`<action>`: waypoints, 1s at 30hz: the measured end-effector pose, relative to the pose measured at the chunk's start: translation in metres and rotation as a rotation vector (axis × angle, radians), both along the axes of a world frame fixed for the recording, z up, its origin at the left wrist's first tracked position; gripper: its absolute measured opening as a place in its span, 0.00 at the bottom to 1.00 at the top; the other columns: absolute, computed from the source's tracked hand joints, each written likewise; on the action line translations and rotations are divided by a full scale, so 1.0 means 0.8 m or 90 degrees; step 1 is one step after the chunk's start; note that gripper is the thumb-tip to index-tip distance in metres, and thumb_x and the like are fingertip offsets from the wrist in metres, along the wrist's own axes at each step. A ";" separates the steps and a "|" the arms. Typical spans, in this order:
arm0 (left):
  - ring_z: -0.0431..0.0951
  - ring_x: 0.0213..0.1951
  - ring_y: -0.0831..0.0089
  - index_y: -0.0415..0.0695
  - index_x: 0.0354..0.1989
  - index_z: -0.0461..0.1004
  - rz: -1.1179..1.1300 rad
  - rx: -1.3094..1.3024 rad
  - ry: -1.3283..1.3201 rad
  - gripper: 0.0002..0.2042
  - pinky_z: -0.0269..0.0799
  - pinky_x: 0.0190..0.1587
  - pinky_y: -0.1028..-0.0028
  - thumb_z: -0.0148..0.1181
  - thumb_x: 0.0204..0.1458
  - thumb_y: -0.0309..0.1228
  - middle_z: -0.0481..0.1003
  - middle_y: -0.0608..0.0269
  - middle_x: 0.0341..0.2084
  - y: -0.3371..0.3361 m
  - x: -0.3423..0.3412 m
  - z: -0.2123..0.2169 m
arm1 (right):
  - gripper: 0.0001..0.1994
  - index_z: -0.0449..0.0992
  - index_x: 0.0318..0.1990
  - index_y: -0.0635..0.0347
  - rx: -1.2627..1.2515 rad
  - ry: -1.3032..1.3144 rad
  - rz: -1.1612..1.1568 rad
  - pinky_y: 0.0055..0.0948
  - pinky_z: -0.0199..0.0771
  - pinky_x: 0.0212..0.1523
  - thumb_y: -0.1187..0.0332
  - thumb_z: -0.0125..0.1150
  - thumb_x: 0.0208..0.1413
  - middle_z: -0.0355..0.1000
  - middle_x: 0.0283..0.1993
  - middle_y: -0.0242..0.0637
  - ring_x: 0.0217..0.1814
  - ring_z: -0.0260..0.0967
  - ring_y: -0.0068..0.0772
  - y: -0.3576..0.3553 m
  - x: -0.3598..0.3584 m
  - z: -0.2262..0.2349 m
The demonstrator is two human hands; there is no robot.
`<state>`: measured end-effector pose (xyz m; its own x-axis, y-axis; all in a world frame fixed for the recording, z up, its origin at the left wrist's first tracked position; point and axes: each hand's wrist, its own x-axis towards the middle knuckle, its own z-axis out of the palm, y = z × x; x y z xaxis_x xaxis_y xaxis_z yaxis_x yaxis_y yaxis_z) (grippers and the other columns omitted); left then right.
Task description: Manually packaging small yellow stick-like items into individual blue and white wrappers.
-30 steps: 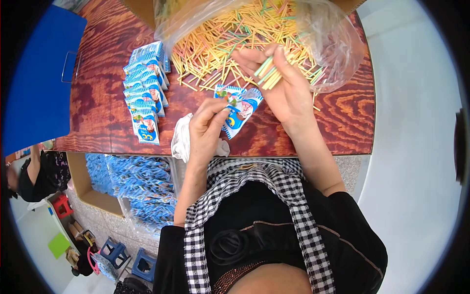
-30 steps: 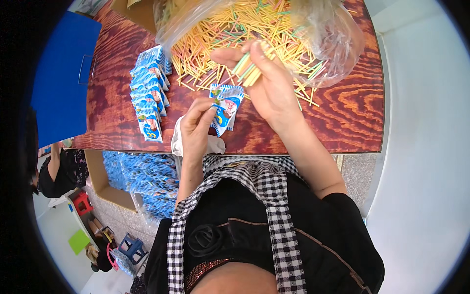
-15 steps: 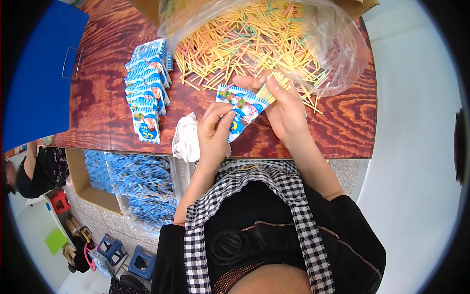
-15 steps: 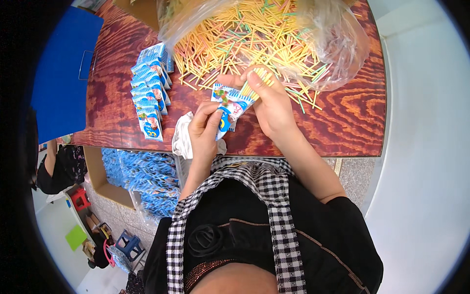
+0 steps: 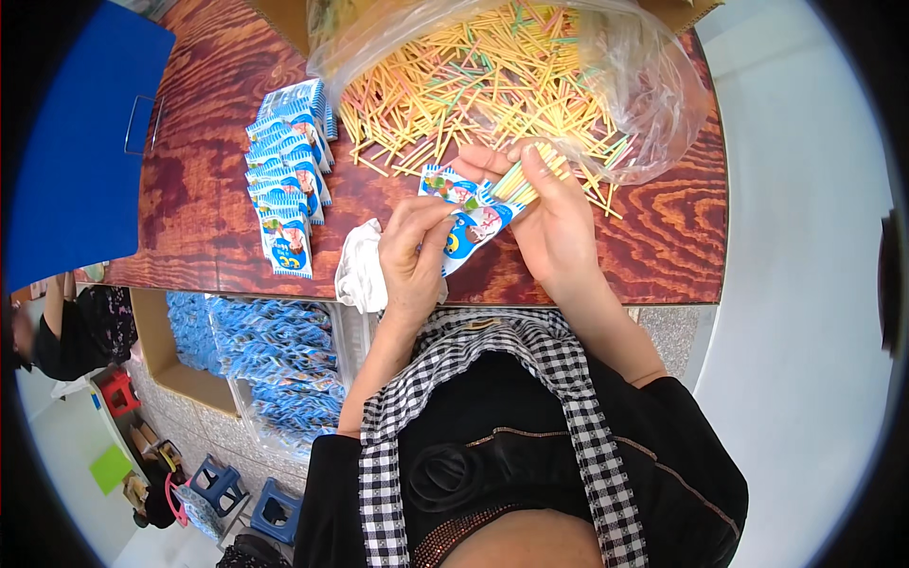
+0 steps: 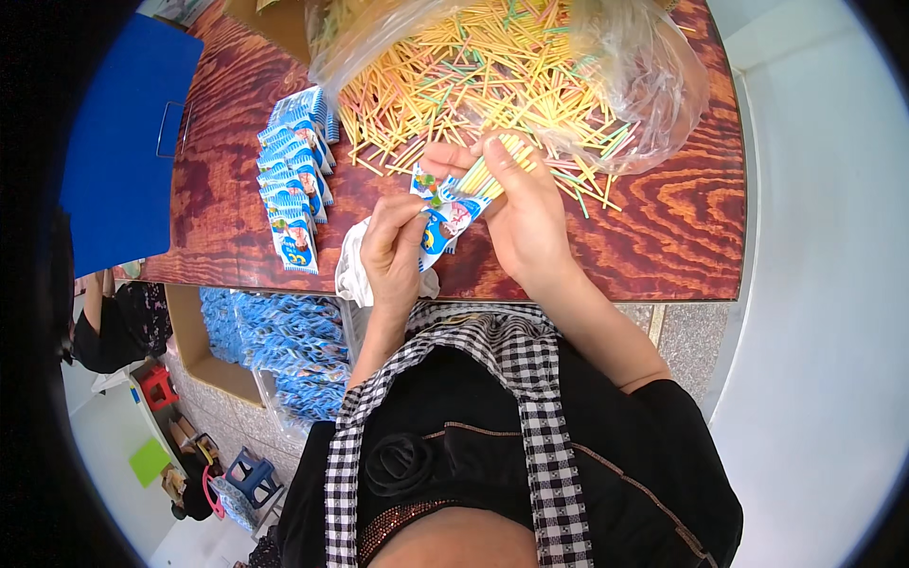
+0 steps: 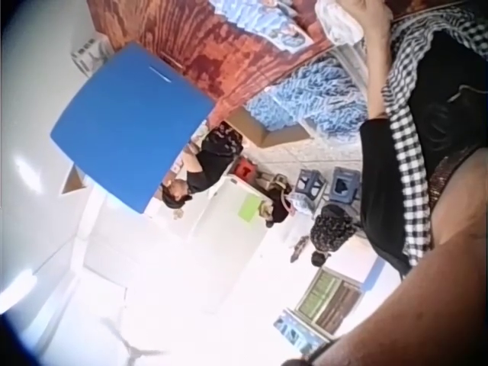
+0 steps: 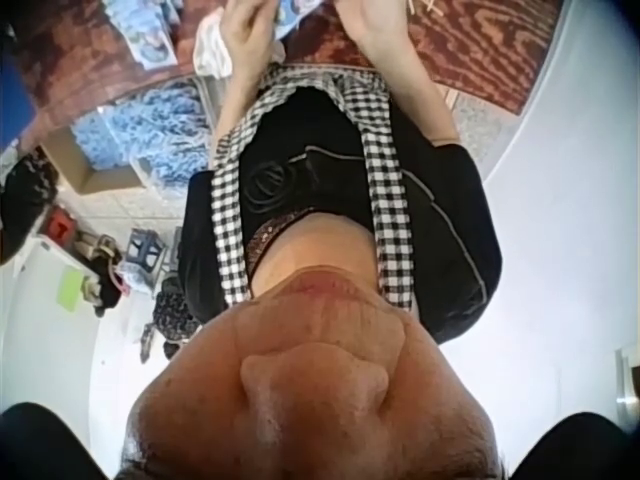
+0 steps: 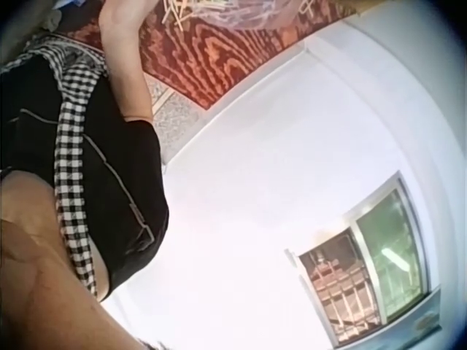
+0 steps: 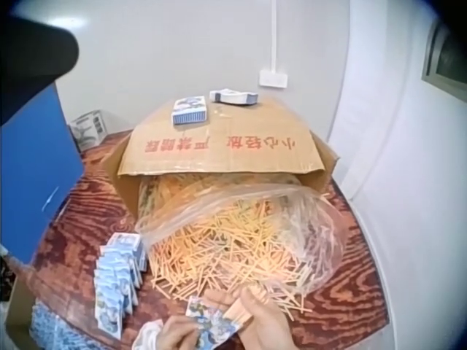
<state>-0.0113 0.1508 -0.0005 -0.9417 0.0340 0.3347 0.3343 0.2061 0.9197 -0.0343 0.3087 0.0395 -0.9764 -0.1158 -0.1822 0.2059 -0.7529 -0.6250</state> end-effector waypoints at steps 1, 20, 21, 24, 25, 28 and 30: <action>0.74 0.35 0.69 0.36 0.36 0.75 0.008 0.004 -0.003 0.06 0.68 0.39 0.75 0.57 0.50 0.16 0.74 0.57 0.33 0.002 0.000 0.000 | 0.12 0.67 0.41 0.61 0.000 0.000 0.001 0.46 0.66 0.59 0.60 0.44 0.65 0.69 0.53 0.57 0.58 0.67 0.50 -0.003 0.001 -0.001; 0.70 0.42 0.76 0.35 0.38 0.73 -0.012 0.278 -0.120 0.06 0.66 0.45 0.80 0.55 0.52 0.17 0.70 0.62 0.40 -0.008 0.012 -0.009 | 0.13 0.74 0.48 0.70 0.472 0.264 0.111 0.32 0.65 0.56 0.73 0.47 0.60 0.71 0.52 0.42 0.56 0.66 0.33 -0.016 -0.009 0.045; 0.70 0.42 0.76 0.35 0.38 0.73 -0.009 0.278 -0.120 0.06 0.66 0.45 0.80 0.55 0.52 0.17 0.70 0.62 0.40 -0.009 0.014 -0.010 | 0.14 0.74 0.48 0.70 0.528 0.271 0.146 0.32 0.63 0.58 0.70 0.46 0.62 0.71 0.52 0.43 0.57 0.66 0.34 -0.017 -0.009 0.044; 0.70 0.42 0.77 0.36 0.39 0.72 -0.013 0.356 -0.112 0.07 0.66 0.46 0.79 0.55 0.53 0.17 0.70 0.62 0.40 -0.011 0.012 -0.008 | 0.17 0.71 0.52 0.70 0.531 0.327 0.234 0.32 0.61 0.60 0.68 0.44 0.63 0.71 0.52 0.44 0.58 0.66 0.35 -0.017 -0.013 0.038; 0.70 0.42 0.77 0.36 0.40 0.72 -0.017 0.372 -0.115 0.07 0.66 0.46 0.79 0.55 0.53 0.17 0.70 0.63 0.41 -0.012 0.011 -0.004 | 0.18 0.69 0.54 0.69 0.494 0.372 0.208 0.33 0.58 0.62 0.66 0.43 0.63 0.70 0.53 0.44 0.59 0.64 0.35 -0.015 -0.017 0.034; 0.70 0.42 0.78 0.37 0.40 0.72 -0.021 0.400 -0.120 0.07 0.67 0.46 0.78 0.54 0.53 0.17 0.70 0.63 0.41 -0.012 0.012 0.002 | 0.19 0.69 0.55 0.69 0.557 0.403 0.202 0.34 0.58 0.62 0.66 0.45 0.62 0.68 0.56 0.44 0.60 0.63 0.36 -0.013 -0.018 0.033; 0.70 0.43 0.78 0.37 0.40 0.72 -0.023 0.414 -0.121 0.07 0.67 0.46 0.78 0.54 0.53 0.17 0.70 0.63 0.42 -0.012 0.010 0.002 | 0.19 0.69 0.55 0.69 0.494 0.323 0.142 0.34 0.57 0.62 0.67 0.46 0.61 0.67 0.57 0.44 0.61 0.62 0.36 -0.027 -0.011 0.046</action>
